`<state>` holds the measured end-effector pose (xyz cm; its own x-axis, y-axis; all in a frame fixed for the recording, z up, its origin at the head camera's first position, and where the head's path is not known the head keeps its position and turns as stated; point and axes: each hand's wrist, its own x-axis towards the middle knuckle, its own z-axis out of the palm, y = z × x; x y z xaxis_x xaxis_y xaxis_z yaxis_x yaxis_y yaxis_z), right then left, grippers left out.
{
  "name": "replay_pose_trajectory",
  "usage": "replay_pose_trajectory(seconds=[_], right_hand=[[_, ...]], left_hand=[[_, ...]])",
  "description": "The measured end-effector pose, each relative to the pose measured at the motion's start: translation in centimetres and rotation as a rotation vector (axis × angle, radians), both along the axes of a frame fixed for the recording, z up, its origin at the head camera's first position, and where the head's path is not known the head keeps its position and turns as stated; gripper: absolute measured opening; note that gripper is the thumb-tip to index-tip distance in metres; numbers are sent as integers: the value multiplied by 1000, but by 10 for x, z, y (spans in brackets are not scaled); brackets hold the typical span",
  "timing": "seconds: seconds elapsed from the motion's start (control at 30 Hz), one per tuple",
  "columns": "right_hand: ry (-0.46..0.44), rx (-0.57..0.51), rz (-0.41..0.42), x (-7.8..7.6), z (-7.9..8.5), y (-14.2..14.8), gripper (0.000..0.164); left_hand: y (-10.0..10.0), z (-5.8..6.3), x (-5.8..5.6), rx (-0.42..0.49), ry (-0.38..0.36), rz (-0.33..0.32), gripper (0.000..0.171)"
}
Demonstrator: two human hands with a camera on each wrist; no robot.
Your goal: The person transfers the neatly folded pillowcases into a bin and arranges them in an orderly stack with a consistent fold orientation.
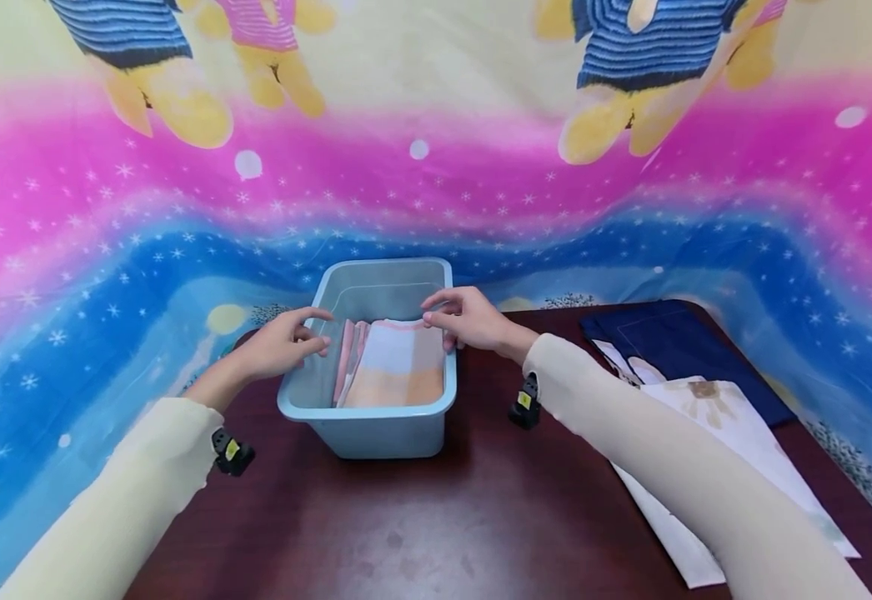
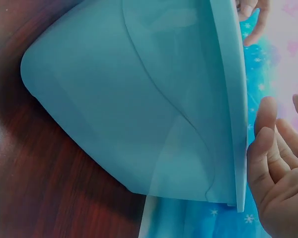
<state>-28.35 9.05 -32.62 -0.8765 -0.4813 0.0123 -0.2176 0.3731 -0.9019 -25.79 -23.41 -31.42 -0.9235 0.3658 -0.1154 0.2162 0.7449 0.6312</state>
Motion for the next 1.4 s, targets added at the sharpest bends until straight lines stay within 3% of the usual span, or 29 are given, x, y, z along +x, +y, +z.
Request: replay_pose_trajectory(seconds=[0.27,0.63,1.4], right_hand=[[8,-43,-22,10,-4,17,29],[32,-54,-40,27,-9,33,32],[35,20,-56,45,-27,73,27]], left_hand=[[8,5,17,72,-14,3,49],[23,0,36,168,53,-56,44],[62,-9,44,221,64,-162,40]])
